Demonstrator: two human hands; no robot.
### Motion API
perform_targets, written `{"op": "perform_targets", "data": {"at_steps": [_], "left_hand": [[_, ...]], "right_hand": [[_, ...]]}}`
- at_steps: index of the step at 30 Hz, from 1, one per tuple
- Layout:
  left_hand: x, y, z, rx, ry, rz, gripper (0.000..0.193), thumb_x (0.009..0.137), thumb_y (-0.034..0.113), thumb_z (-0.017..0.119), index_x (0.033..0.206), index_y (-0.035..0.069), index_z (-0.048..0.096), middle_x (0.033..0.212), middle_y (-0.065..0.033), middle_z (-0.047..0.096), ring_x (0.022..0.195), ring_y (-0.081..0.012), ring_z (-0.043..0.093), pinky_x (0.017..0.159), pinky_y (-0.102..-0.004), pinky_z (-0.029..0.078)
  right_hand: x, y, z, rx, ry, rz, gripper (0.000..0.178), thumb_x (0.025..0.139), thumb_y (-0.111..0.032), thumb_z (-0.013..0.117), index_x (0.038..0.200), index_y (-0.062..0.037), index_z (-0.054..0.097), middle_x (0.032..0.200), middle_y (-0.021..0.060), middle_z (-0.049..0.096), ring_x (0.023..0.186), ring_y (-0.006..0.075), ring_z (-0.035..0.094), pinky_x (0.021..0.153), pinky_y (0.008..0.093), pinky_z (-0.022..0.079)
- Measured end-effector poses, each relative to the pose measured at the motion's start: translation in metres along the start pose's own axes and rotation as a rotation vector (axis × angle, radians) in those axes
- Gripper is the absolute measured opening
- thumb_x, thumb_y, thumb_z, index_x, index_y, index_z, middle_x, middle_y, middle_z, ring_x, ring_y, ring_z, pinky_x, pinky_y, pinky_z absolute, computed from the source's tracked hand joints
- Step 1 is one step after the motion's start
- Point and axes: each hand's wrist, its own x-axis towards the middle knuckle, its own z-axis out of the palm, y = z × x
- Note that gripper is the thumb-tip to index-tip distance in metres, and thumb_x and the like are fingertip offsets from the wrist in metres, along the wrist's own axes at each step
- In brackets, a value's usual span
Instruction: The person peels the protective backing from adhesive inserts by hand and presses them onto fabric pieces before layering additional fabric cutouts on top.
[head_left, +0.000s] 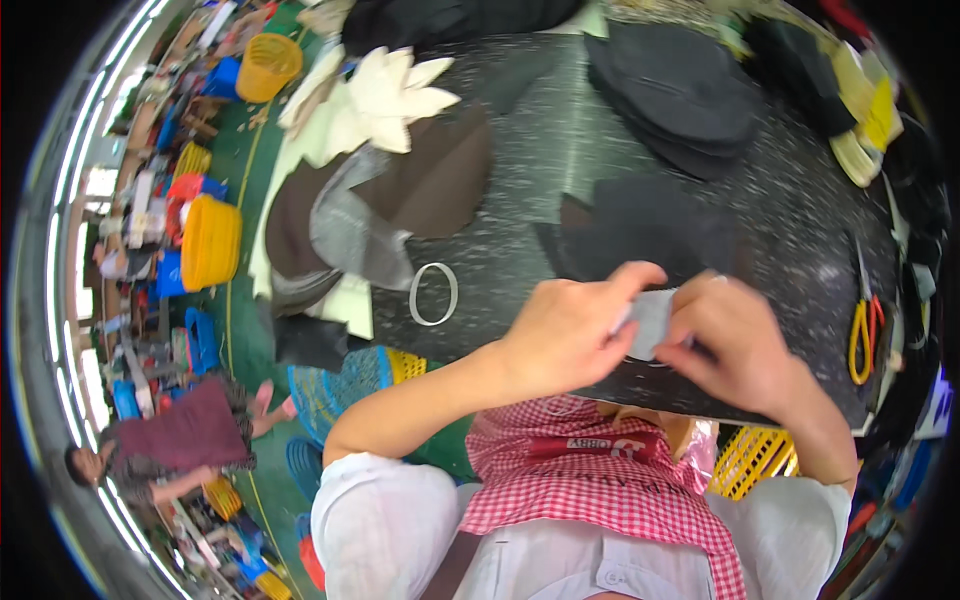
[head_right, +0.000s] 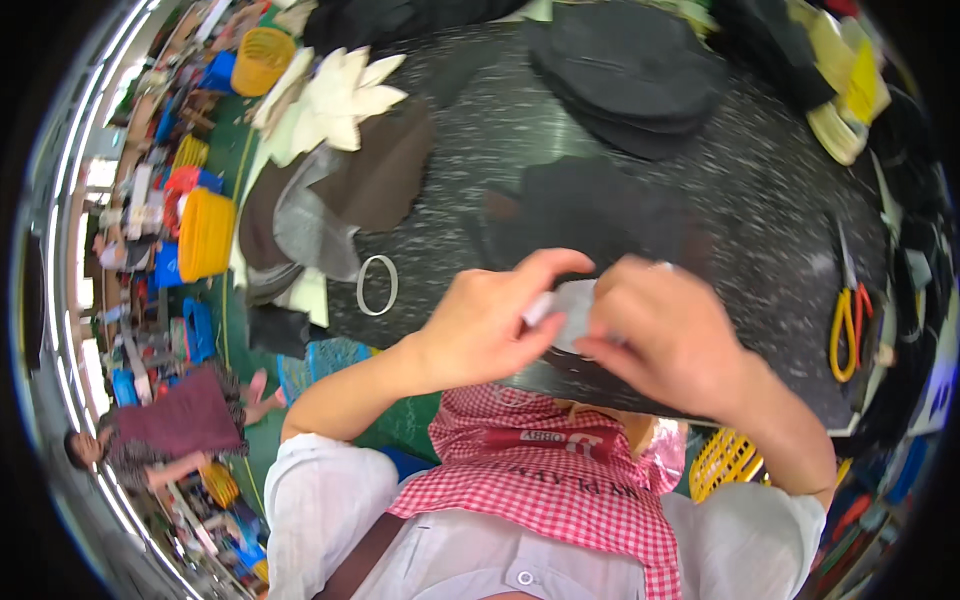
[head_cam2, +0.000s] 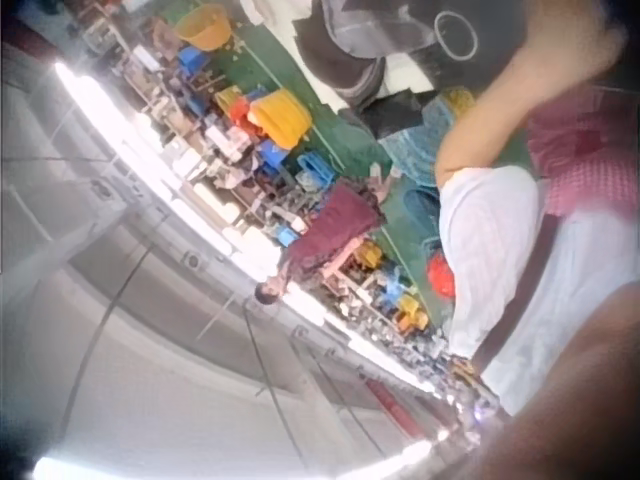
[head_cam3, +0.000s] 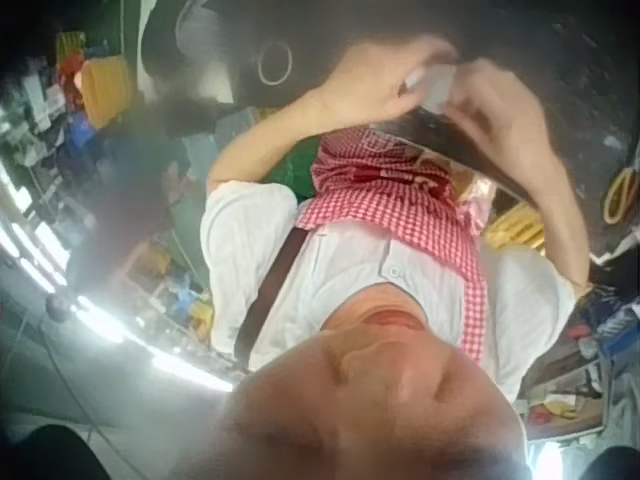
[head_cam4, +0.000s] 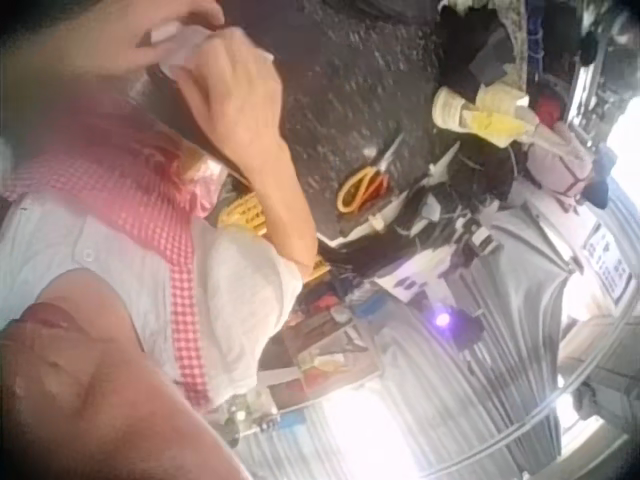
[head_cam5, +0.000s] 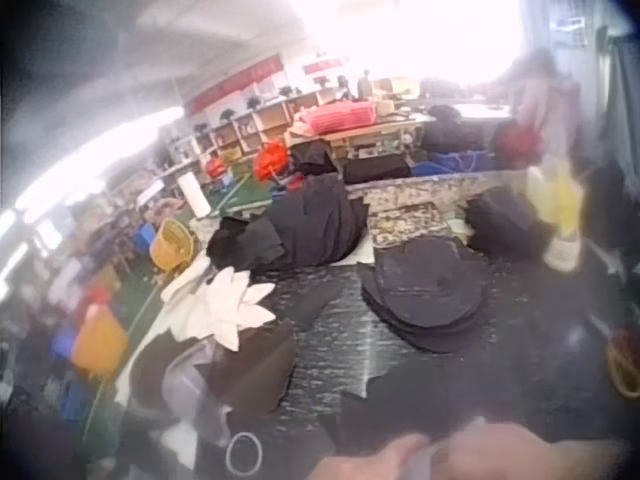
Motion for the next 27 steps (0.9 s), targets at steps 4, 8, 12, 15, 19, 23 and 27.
{"op": "perform_targets", "data": {"at_steps": [4, 8, 12, 15, 19, 23, 27], "left_hand": [[-0.004, -0.02, -0.056, 0.597, 0.208, 0.036, 0.033, 0.071, 0.013, 0.07, 0.103, 0.011, 0.06, 0.068, -0.008, 0.061, 0.057, -0.0259, 0.061, 0.05, -0.0381, 0.048], [-0.02, -0.071, -0.097, 0.747, 0.261, 0.074, 0.027, 0.067, 0.008, 0.074, 0.09, 0.005, 0.062, 0.085, -0.0074, 0.063, 0.075, -0.0258, 0.061, 0.075, -0.0347, 0.047], [-0.026, -0.108, -0.091, 0.345, 0.573, 0.118, 0.012, 0.076, 0.002, 0.066, 0.086, 0.002, 0.061, 0.1, -0.0093, 0.065, 0.091, -0.0221, 0.063, 0.09, -0.0368, 0.045], [-0.008, -0.069, -0.076, -0.411, 0.806, -0.053, 0.007, 0.081, -0.003, 0.06, 0.088, 0.0, 0.06, 0.098, -0.009, 0.067, 0.094, -0.0128, 0.06, 0.086, -0.0288, 0.046], [0.009, -0.011, -0.03, -0.314, 0.493, 0.261, 0.019, 0.073, -0.003, 0.064, 0.091, 0.001, 0.06, 0.093, -0.0132, 0.066, 0.087, -0.0243, 0.065, 0.078, -0.0316, 0.051], [0.003, 0.023, 0.02, -0.497, 0.434, 0.276, 0.039, 0.078, -0.009, 0.054, 0.117, -0.007, 0.056, 0.121, -0.0251, 0.057, 0.114, -0.0347, 0.056, 0.094, -0.0383, 0.046], [0.003, 0.031, 0.022, -0.495, 0.464, 0.263, 0.037, 0.08, -0.008, 0.055, 0.116, -0.005, 0.058, 0.121, -0.0231, 0.057, 0.112, -0.0319, 0.057, 0.09, -0.036, 0.048]], "right_hand": [[0.004, -0.004, 0.02, -0.168, -0.09, -0.037, 0.021, 0.075, -0.014, 0.068, 0.094, -0.0097, 0.059, 0.084, 0.0048, 0.051, 0.072, 0.0216, 0.055, 0.06, 0.0341, 0.044], [0.007, -0.008, 0.022, -0.205, -0.123, 0.004, 0.031, 0.075, -0.013, 0.068, 0.106, -0.0119, 0.063, 0.082, 0.0037, 0.049, 0.068, 0.0196, 0.054, 0.059, 0.0332, 0.043], [0.008, -0.012, 0.022, -0.178, -0.123, -0.004, 0.031, 0.075, -0.013, 0.068, 0.105, -0.0108, 0.063, 0.082, 0.0037, 0.05, 0.066, 0.0198, 0.054, 0.055, 0.0315, 0.042], [0.008, -0.015, 0.011, -0.132, 0.031, -0.004, 0.029, 0.075, -0.01, 0.068, 0.104, -0.0078, 0.063, 0.085, 0.0056, 0.055, 0.069, 0.0212, 0.057, 0.057, 0.0313, 0.044], [0.019, -0.034, 0.013, 0.169, 0.207, 0.115, 0.022, 0.079, -0.007, 0.067, 0.099, -0.0023, 0.062, 0.092, 0.0113, 0.059, 0.078, 0.0264, 0.062, 0.066, 0.0341, 0.05], [0.01, -0.036, 0.012, 0.219, 0.402, 0.179, 0.014, 0.08, -0.005, 0.066, 0.092, -0.0009, 0.06, 0.085, 0.0119, 0.059, 0.074, 0.0251, 0.061, 0.064, 0.0322, 0.049], [-0.002, -0.03, 0.016, 0.286, 0.473, 0.256, 0.009, 0.08, -0.001, 0.064, 0.086, 0.0016, 0.058, 0.077, 0.0123, 0.058, 0.07, 0.024, 0.06, 0.061, 0.031, 0.047]]}}
